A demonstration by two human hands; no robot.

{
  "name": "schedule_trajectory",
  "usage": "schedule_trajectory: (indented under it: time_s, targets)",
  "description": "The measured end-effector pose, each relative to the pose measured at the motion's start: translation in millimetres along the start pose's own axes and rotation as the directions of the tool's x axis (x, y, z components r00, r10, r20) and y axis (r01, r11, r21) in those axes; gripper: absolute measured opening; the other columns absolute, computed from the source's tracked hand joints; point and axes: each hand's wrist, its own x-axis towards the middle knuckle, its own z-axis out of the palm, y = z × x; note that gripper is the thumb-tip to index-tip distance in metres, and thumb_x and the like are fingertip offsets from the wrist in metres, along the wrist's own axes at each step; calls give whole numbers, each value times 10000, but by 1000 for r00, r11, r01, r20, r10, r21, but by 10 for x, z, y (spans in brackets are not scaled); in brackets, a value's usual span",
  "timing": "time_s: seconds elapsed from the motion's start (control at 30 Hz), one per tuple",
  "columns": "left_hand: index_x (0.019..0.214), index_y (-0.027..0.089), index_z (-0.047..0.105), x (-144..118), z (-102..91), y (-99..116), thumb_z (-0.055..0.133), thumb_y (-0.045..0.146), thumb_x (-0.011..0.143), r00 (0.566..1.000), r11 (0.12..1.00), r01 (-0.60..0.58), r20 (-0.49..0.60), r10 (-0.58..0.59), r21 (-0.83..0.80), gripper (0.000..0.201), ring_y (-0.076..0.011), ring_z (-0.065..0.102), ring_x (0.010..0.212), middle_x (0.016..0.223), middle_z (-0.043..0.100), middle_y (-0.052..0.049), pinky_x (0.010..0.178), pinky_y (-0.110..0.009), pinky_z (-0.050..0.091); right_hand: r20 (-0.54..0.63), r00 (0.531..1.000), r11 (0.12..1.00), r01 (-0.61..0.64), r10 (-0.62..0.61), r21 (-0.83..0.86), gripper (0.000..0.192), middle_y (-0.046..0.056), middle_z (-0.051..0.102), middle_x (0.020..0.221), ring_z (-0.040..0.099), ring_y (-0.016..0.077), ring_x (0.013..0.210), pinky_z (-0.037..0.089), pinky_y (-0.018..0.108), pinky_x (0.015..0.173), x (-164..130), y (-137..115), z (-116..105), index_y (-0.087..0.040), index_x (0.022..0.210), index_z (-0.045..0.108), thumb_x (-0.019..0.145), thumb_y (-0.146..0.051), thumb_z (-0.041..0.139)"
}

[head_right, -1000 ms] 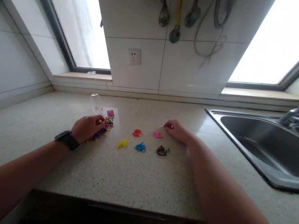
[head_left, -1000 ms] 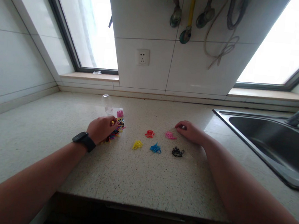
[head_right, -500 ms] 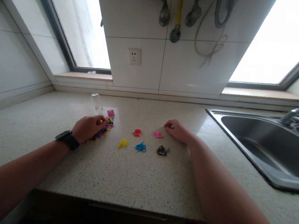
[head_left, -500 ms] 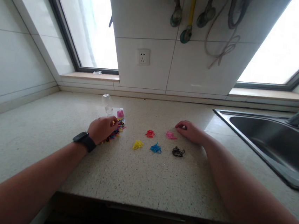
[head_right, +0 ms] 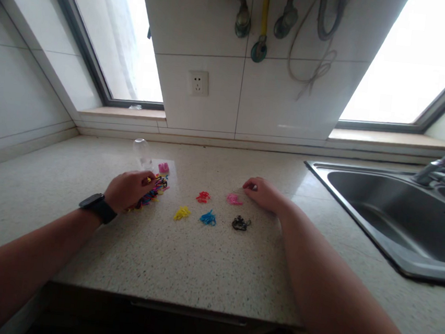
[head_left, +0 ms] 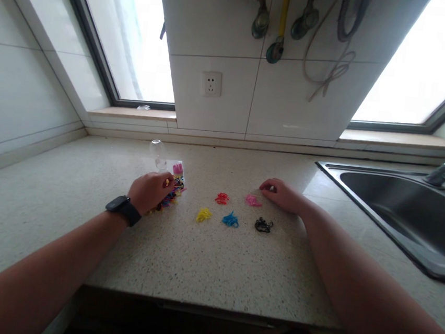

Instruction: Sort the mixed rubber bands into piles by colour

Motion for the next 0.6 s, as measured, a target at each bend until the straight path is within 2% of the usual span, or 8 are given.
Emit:
schedule_trajectory:
  time_s: [0.13, 0.27, 0.43, 0.6]
  targets:
    - [923, 240, 707, -23, -88, 81, 519, 449, 951, 997, 998, -61, -40, 62, 18, 282, -164, 559, 653, 758, 642, -32, 560, -272, 315, -12, 1000, 1000, 16, -16, -2, 210, 95, 676, 1018, 594, 179, 828, 473, 304, 777, 10, 30, 17, -174, 1019, 702, 870, -265, 586]
    - [924, 216, 699, -88, -237, 310, 549, 380, 939, 986, 988, -149, -87, 145, -35, 222, -169, 571, 703, 772, 645, -35, 607, -280, 363, -24, 999, 999, 33, -33, -11, 198, 91, 677, 1005, 600, 179, 832, 470, 294, 767, 17, 22, 27, -177, 1007, 703, 868, -266, 593]
    - [894, 201, 685, -265, -495, 838, 535, 333, 945, 953, 940, -296, -116, 279, -172, 207, -161, 556, 711, 737, 616, -27, 678, -301, 400, -16, 1000, 1000, 8, -8, -3, 194, 88, 677, 988, 607, 180, 848, 468, 293, 787, 7, -31, 16, -172, 1006, 699, 873, -263, 592]
    - [903, 201, 693, -468, -631, 1415, 565, 309, 924, 882, 835, -464, -64, 467, -295, 169, -154, 557, 701, 738, 625, -31, 654, -293, 399, -29, 999, 1000, 15, -16, -10, 185, 82, 685, 980, 605, 179, 847, 458, 287, 777, 6, -28, 26, -172, 998, 700, 854, -246, 611]
